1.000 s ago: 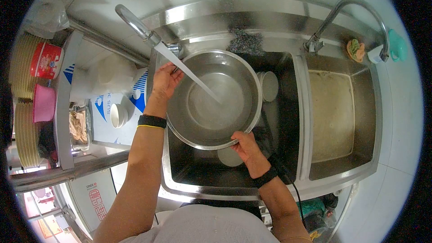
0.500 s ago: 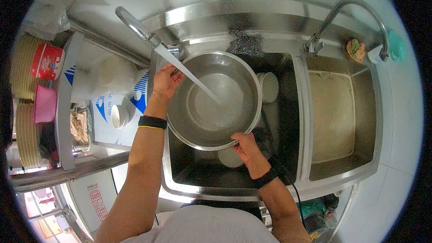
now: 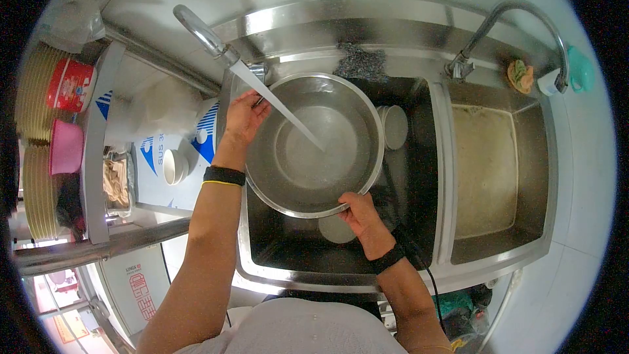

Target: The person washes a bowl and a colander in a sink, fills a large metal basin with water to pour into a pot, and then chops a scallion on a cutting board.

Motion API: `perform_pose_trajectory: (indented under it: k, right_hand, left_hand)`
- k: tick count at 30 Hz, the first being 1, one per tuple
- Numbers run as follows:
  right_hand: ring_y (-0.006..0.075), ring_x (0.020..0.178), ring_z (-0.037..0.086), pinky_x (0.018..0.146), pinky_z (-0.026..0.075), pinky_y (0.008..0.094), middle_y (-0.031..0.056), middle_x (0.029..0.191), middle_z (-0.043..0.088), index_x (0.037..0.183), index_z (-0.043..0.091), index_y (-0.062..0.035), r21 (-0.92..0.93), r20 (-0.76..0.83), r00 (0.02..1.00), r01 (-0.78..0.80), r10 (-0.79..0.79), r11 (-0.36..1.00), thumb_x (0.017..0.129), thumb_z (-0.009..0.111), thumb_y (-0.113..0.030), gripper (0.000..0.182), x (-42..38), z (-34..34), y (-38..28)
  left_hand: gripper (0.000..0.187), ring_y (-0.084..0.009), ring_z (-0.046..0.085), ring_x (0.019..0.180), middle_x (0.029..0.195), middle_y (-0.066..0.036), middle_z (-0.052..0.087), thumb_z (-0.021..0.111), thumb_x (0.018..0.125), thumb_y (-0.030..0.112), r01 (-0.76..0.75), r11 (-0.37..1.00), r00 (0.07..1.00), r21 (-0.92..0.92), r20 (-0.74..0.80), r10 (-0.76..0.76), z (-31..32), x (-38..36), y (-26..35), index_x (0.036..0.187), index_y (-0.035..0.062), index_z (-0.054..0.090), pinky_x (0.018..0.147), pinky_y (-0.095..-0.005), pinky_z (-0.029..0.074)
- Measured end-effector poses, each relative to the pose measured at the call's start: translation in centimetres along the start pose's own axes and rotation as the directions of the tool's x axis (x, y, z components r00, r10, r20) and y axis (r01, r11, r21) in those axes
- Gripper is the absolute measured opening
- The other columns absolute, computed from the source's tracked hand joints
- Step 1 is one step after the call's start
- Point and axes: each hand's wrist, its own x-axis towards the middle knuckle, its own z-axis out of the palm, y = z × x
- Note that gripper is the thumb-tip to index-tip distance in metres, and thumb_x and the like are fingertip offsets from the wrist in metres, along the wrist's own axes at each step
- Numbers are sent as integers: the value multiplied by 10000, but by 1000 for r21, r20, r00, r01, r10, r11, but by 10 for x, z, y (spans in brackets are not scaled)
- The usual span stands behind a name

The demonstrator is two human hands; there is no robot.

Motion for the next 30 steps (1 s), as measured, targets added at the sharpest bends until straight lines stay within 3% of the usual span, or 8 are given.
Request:
perform_pose_trajectory:
  k: [30]
  right_hand:
    - [166,657,535,518,472,276,69,795,501,914,428,-9,35,-11,1000,5,-5,999,654,489,41,272,3,-1,2]
  left_hand:
    - [152,-200,571,777,934,-59,555,439,810,66,1,1000,1000,3,-12,-1,0,0,-1,922,53,541,633,-263,442]
